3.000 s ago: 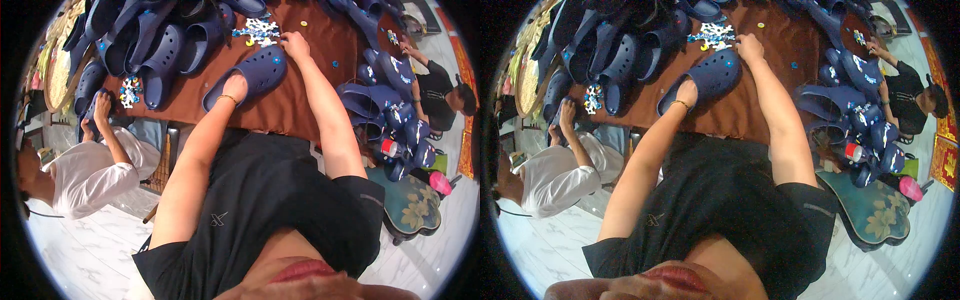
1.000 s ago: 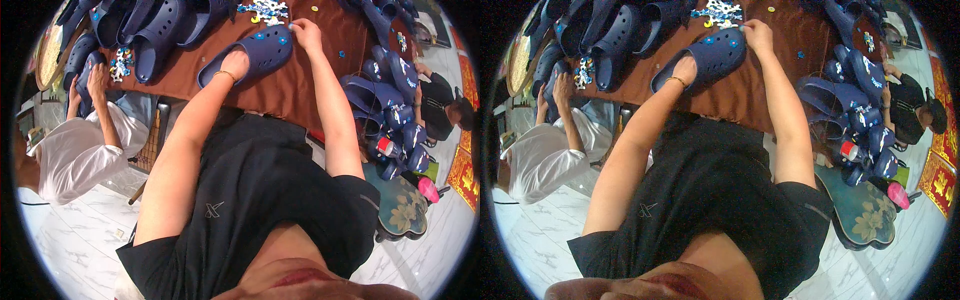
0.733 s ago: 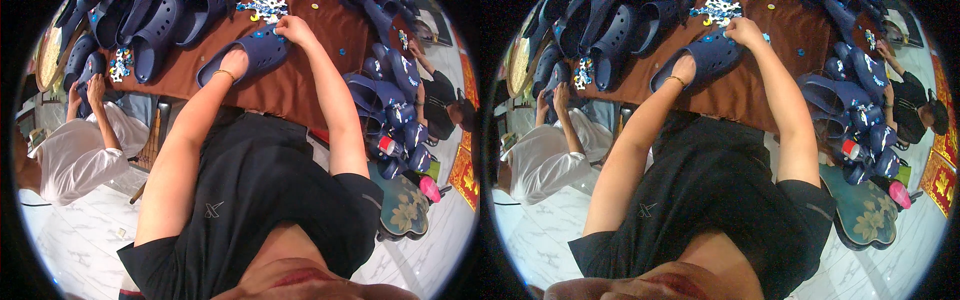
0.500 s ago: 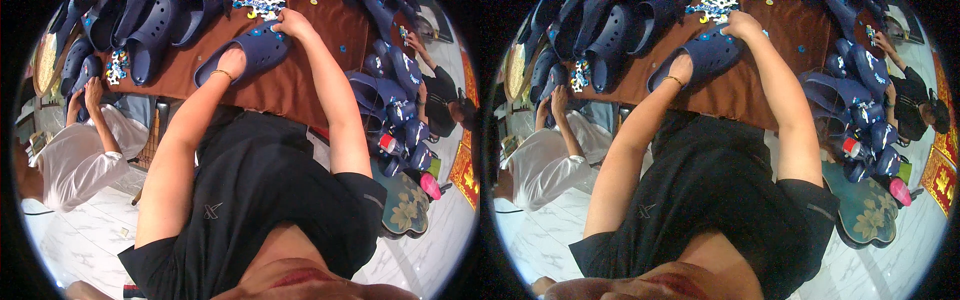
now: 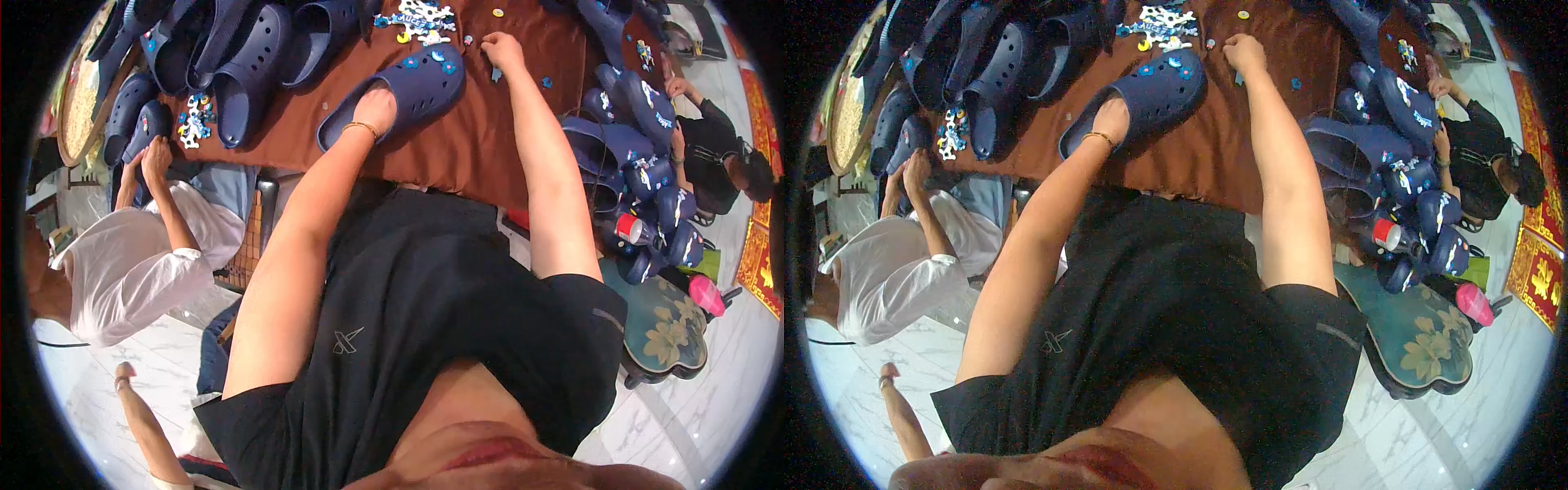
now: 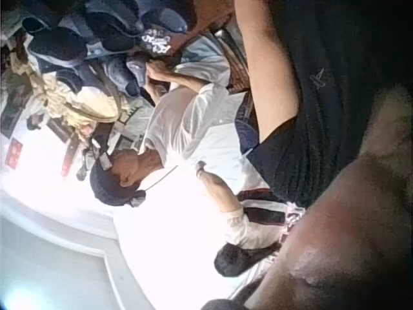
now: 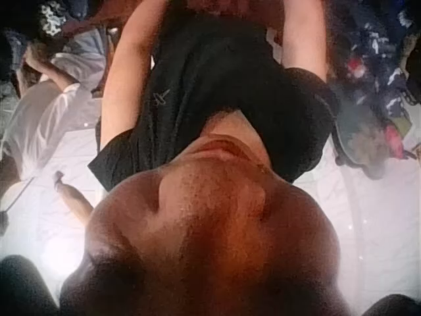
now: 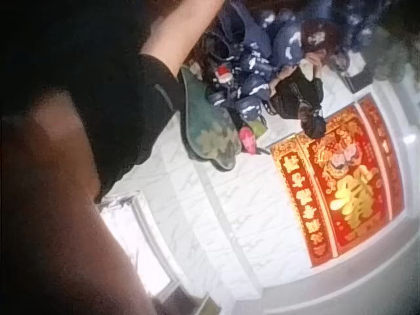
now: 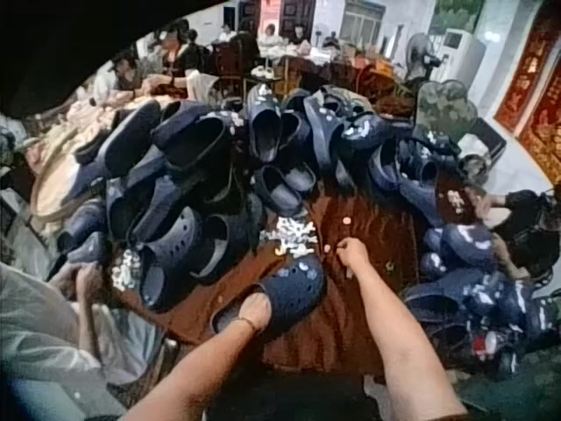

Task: The person is manually inserting decorative plastic charms into the ventilation holes of blue clog-style shoes.

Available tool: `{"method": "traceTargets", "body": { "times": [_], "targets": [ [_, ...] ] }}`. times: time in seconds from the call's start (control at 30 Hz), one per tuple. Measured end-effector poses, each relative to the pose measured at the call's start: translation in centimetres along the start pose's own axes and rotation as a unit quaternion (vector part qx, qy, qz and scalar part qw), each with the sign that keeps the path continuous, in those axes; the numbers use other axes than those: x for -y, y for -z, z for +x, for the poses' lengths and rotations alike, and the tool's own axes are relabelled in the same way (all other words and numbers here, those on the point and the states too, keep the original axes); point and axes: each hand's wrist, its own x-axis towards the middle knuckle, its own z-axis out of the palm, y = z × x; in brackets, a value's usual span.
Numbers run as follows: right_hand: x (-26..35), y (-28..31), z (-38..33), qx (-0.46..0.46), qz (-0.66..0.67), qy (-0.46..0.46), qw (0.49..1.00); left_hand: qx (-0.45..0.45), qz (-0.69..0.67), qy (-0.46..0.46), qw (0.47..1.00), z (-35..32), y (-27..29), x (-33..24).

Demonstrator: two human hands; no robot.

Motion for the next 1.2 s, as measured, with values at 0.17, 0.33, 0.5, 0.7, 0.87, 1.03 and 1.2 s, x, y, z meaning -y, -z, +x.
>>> {"method": "traceTargets", "body": {
  "times": [0.17, 0.33, 0.5, 0.7, 0.87, 1.03, 1.2],
  "targets": [
    [3.6, -0.9, -2.0, -0.042, -0.031, 0.062, 0.997, -0.005, 0.009, -0.010, 1.000, -0.1, -0.2, 0.4],
    [3.9, -0.6, -2.8, -0.051, -0.034, 0.022, 0.998, 0.064, -0.013, 0.010, 0.998, 0.2, 0.6, -0.3],
    [3.5, 0.6, -6.7, -0.040, 0.249, -0.003, 0.968, 0.033, -0.058, 0.046, 0.997, -0.4, 1.0, -0.4],
    [4.0, 0.7, -13.2, 0.028, 0.245, 0.159, 0.956, 0.033, -0.017, 0.029, 0.999, 0.1, 0.7, -0.2],
    [5.5, 0.5, -13.4, 0.022, 0.237, 0.167, 0.957, 0.042, -0.021, 0.025, 0.999, 0.0, 0.7, -0.1],
    [6.1, 0.9, -12.7, 0.054, 0.198, 0.117, 0.972, 0.021, -0.027, 0.012, 0.999, -0.2, 0.7, -0.2],
    [7.2, 1.1, -11.3, 0.091, 0.056, 0.075, 0.991, 0.042, -0.019, 0.036, 0.998, -0.3, 0.2, 0.5]
  ]
}}
